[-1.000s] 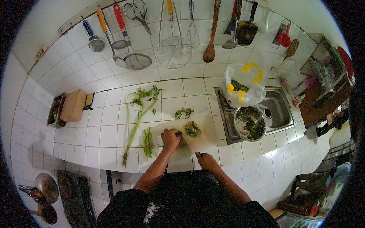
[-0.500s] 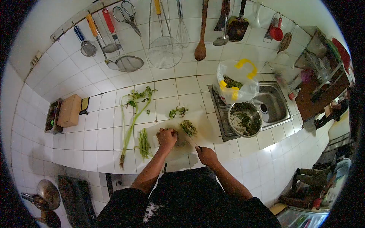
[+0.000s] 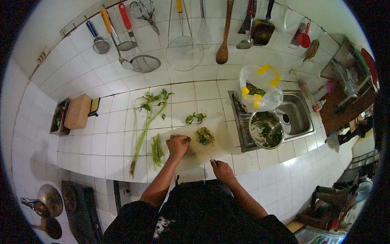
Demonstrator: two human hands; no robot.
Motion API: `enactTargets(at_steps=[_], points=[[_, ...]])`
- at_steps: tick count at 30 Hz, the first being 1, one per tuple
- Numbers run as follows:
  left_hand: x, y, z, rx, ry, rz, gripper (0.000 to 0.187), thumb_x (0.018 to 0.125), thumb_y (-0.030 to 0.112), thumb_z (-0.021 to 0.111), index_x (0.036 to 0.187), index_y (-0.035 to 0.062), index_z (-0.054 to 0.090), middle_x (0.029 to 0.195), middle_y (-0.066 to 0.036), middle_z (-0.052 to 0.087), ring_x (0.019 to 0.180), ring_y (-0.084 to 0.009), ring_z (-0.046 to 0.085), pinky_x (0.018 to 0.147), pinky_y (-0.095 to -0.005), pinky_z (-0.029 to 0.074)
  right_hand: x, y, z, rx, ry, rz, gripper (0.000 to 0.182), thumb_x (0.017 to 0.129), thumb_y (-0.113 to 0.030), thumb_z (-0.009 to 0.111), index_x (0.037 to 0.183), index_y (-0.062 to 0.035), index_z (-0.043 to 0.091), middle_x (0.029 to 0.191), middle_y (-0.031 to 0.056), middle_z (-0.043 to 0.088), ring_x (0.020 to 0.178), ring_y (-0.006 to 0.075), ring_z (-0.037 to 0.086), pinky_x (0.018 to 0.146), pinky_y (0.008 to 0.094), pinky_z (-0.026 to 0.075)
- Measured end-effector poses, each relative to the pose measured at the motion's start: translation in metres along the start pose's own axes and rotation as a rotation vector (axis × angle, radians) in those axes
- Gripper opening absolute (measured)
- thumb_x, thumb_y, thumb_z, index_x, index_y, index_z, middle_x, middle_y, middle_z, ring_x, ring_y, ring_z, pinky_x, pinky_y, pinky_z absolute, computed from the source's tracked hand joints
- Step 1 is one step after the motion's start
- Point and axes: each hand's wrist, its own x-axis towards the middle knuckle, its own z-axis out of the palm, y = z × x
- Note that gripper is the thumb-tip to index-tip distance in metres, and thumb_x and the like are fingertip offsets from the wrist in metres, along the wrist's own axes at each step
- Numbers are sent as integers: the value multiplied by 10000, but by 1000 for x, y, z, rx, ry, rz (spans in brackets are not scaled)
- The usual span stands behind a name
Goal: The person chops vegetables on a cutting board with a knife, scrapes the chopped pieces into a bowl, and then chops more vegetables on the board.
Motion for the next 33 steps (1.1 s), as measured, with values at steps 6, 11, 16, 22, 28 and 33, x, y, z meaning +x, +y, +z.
enactTargets(at_steps=[6,11,16,22,28,33], points=[[-7,3,-12,85,5,-116,143,769,325,705,824,201,747,869,-11,687,932,-269,578,796,-478,405,1,-14,7,-37,-67,4,641,976,-533,317,964,20,641,940,284,639,943,466,598,844,527,457],[-20,-7,-17,104,28,-133,140,769,330,706,823,206,744,883,-10,692,930,-272,578,782,-475,420,8,-31,11,-198,-177,12,594,983,-494,322,935,-1,650,947,257,658,914,431,630,821,530,493],[-35,-12,-27,-35,-14,-148,138,749,330,720,818,211,739,892,-11,692,939,-279,573,793,-482,424,18,-19,8,-122,9,27,648,985,-509,300,941,45,635,952,298,639,944,469,599,864,535,452],[-32,-10,-18,67,28,-108,229,717,308,741,919,202,723,988,-31,663,980,-286,563,830,-499,409,1,1,-19,-114,26,26,649,987,-500,307,900,52,635,912,306,634,931,480,590,847,536,453],[-3,-7,10,172,52,-97,330,715,241,738,1038,185,699,1039,-65,645,1032,-299,556,870,-491,397,-18,13,-14,-27,86,62,643,982,-513,331,888,49,628,883,310,626,907,489,588,810,533,462],[11,10,24,-5,-119,95,370,702,176,753,1068,180,697,1070,-51,637,1052,-270,550,875,-476,397,-30,14,-6,13,92,78,626,967,-536,370,862,29,618,832,287,630,869,482,599,762,525,466]])
